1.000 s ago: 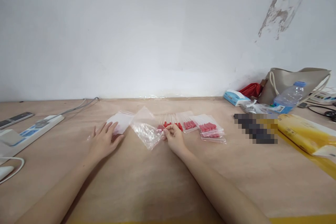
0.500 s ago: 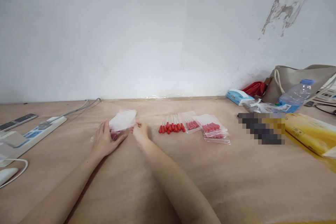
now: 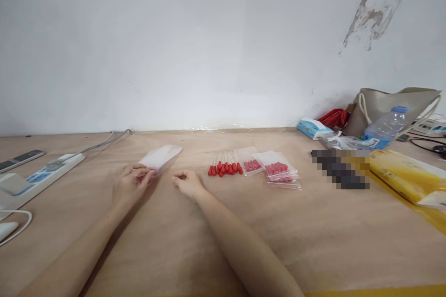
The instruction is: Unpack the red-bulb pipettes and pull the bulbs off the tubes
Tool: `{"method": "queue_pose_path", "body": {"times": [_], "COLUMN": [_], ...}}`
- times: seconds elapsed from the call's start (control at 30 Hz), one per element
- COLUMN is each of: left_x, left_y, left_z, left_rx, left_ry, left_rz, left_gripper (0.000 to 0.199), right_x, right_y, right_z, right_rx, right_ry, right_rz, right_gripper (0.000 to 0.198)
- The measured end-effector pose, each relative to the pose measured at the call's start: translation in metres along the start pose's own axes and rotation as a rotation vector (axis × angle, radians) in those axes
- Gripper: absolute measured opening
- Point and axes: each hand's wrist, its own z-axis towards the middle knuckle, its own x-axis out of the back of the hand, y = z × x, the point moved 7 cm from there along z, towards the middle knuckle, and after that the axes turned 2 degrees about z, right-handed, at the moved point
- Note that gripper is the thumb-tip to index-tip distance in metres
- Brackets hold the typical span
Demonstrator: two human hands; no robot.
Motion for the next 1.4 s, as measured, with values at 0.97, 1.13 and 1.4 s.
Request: {"method": "queue_pose_path", "body": {"times": [0.97, 1.13, 1.4], "left_x": [-0.004, -0.004, 0.001], "left_y": [0.111, 0.116, 0.132], "left_z": [-0.044, -0.047, -0.049], "left_rx": [-0.449, -0.421, -0.503], "left_ry": [-0.471, -0.454, -0.449], "left_rz": [-0.617, -0.659, -0.686], "left_gripper": [0.01, 0.011, 0.015], "right_x": [0.067, 0.069, 0.056], "right_y": [-0.035, -0.051, -0.065], "right_z": [-0.071, -0.099, -0.118], "right_rx": [0.263, 0.518, 0.8], "right_ry": [-0.075, -0.082, -0.09], "right_rz": [-0.446, -0.654, -0.972], "right_gripper": [0.056, 0.018, 0.015]}}
